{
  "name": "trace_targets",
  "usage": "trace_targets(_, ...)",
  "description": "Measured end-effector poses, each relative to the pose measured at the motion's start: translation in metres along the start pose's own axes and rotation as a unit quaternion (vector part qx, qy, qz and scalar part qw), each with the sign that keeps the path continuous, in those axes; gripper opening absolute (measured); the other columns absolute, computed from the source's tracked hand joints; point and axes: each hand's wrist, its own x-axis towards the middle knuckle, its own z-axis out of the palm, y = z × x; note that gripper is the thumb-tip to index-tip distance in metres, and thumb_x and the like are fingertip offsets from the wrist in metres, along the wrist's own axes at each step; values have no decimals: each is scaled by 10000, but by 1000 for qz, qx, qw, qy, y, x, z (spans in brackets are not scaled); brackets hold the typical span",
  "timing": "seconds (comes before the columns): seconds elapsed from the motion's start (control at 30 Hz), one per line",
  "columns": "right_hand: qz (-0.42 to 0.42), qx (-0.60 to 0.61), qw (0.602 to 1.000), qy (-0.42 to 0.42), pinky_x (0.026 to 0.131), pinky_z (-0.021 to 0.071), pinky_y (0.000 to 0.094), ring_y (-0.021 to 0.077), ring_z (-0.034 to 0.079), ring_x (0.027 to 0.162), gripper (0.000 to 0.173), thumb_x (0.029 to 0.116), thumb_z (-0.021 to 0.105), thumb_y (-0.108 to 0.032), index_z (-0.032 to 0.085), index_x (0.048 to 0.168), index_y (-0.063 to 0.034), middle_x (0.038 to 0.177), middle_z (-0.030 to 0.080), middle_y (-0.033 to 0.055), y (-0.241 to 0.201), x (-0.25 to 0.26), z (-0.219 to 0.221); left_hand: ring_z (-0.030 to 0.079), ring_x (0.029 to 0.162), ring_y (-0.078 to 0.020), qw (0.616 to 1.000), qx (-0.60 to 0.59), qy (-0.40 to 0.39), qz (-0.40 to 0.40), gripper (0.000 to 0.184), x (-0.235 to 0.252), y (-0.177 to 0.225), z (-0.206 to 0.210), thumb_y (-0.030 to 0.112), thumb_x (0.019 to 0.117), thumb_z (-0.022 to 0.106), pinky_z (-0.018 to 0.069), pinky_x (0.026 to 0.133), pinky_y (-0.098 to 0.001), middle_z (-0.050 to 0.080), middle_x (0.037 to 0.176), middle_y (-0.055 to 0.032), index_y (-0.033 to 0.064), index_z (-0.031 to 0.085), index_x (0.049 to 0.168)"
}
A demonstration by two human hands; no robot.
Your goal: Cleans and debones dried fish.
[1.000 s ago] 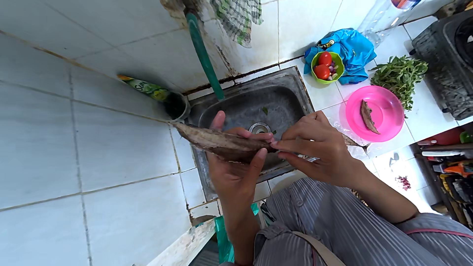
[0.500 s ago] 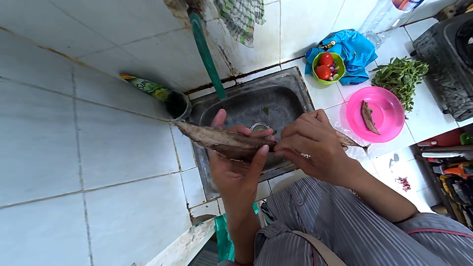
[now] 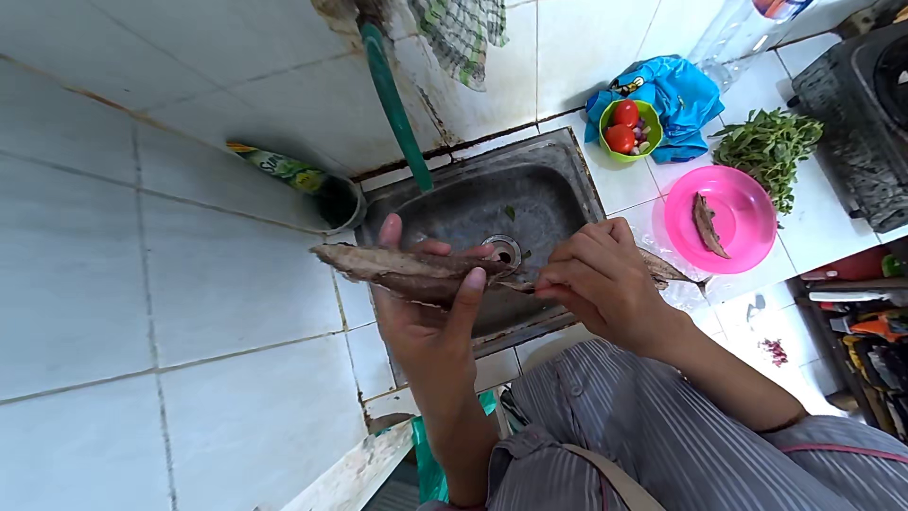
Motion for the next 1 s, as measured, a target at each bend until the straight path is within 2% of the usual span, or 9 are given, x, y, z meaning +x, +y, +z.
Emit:
trace_targets(0.13, 28, 43, 999, -15, 825, 419, 387, 175, 618, 835, 129, 957, 680, -139, 758, 908, -48, 873, 694, 71, 13, -8, 3, 713, 1035, -140, 999, -1, 32, -29, 699, 0, 0, -1, -39, 913, 655, 620, 891, -314, 670, 1183, 42, 69, 298, 1504)
trace_targets(0.23, 73, 69, 994, -41, 823, 438, 406, 167, 649, 810, 89, 902, 729, -109, 798, 902, -54, 872, 726, 66, 24, -15, 8, 719, 1009, -150, 998, -12, 50, -47, 687, -1, -2, -1, -50, 906, 648, 627, 865, -314, 670, 1168, 21, 58, 316, 1498)
trace_targets(0.37, 98, 48, 991, -74, 839, 448, 459, 196, 677, 818, 135, 921, 695, -93, 811, 976, -51, 909, 755, 75, 27, -19, 11, 716, 1014, -134, 997, -3, 56, -61, 670, -3, 0, 2, -50, 909, 637, 621, 861, -288, 671, 1159, 25, 56, 326, 1493)
trace_targets(0.57, 108, 50, 991, -57, 820, 449, 446, 189, 678, 816, 65, 867, 729, -65, 784, 902, -59, 887, 746, 72, 24, -10, 10, 735, 992, -152, 997, -25, 41, -66, 573, -3, 0, 7, -64, 944, 568, 631, 859, -319, 709, 1142, 24, 65, 361, 1462)
trace_targets(0.63, 112, 51, 991, -52, 820, 450, 437, 176, 680, 824, 46, 874, 735, -80, 776, 886, -64, 890, 740, 68, 23, -8, 10, 737, 985, -151, 996, -26, 41, -70, 550, -4, 1, 9, -57, 954, 559, 631, 855, -317, 710, 1139, 28, 64, 362, 1453)
trace_targets(0.7, 113, 47, 991, -58, 821, 439, 435, 174, 666, 819, 121, 923, 674, -86, 790, 930, -52, 894, 729, 72, 22, -7, 9, 737, 993, -154, 996, -25, 36, -78, 534, -5, 2, 9, -22, 979, 535, 632, 856, -318, 707, 1150, 25, 62, 342, 1469)
trace_targets(0.8, 118, 42, 990, -60, 811, 430, 449, 181, 663, 805, 183, 967, 610, -106, 777, 951, -34, 887, 726, 82, 19, -4, 6, 726, 1023, -157, 994, -31, 24, -98, 453, -5, 5, 9, 25, 1031, 409, 627, 869, -320, 677, 1194, 27, 76, 316, 1471)
trace_targets(0.9, 130, 65, 989, -31, 800, 435, 420, 149, 638, 754, 106, 933, 659, -99, 741, 934, -31, 836, 705, 59, 15, -2, 7, 719, 1046, -153, 993, -44, 19, -104, 419, -6, 6, 10, 20, 1041, 361, 623, 879, -315, 667, 1213, 30, 74, 328, 1454)
trace_targets(1.0, 133, 94, 987, -14, 833, 441, 423, 145, 654, 794, 108, 904, 652, -32, 736, 971, -18, 875, 724, 67, 12, 1, 7, 725, 1036, -146, 994, -39, 27, -100, 429, -6, 5, 12, 13, 1047, 381, 628, 868, -303, 676, 1207, 24, 64, 314, 1468)
